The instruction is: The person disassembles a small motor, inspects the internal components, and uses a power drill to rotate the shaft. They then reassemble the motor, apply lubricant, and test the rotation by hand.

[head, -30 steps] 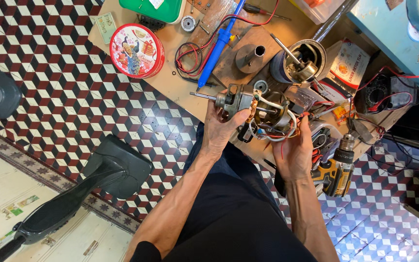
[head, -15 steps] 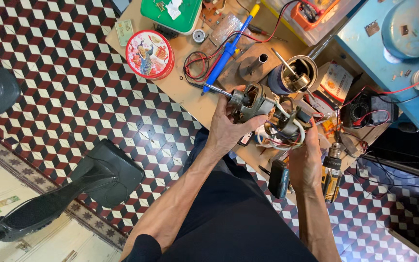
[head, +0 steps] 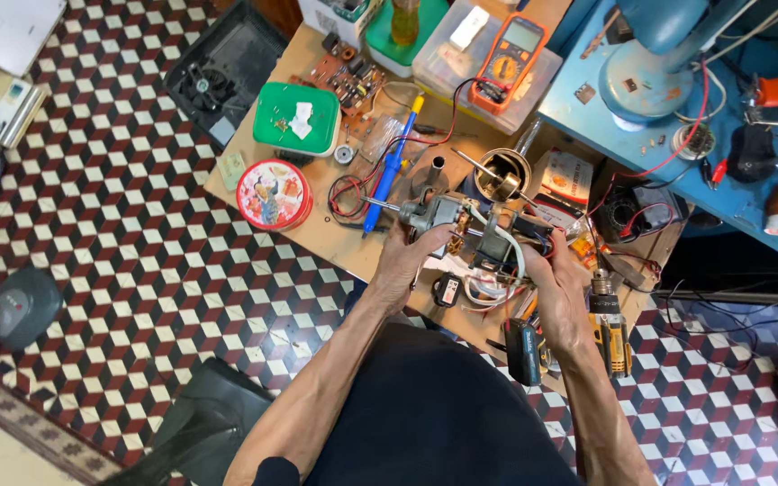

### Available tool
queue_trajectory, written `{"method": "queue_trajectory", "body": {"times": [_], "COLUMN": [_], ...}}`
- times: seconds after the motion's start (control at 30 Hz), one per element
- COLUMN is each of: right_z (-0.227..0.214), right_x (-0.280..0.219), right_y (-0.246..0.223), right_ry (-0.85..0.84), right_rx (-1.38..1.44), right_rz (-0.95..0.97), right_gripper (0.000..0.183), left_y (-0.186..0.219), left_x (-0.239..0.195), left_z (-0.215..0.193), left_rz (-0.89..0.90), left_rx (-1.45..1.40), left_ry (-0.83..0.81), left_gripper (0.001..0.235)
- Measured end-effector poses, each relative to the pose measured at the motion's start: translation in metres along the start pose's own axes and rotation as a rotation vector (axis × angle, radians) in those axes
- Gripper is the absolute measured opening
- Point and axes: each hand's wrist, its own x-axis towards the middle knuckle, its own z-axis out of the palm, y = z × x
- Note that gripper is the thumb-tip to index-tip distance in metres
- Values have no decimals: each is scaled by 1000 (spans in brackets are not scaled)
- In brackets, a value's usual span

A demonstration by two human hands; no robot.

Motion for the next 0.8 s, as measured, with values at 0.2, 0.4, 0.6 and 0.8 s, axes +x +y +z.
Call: {"method": "queue_trajectory", "body": {"times": [0.2, 0.4, 0.6, 0.8], "right_z": [17, 44, 57, 50], "right_x": [16, 36, 49, 52], "right_y": [-40, -62, -70, -66], "right_ry": [-7, 195, 306, 252], "right_rx": [271, 371, 253, 690], "right_rz": [-72, 92, 112, 234], "right_gripper": [66, 59, 51, 43], "left_y": [37, 70, 79, 77], "left_x": [26, 68, 102, 122], "left_z": [-2, -10, -17, -17], "left_rz": [-108, -100, -109, -242], "left_rx": [-97, 109, 41, 134], "left_ry": [-88, -239, -302, -380], "left_gripper": [56, 57, 71, 83]}}
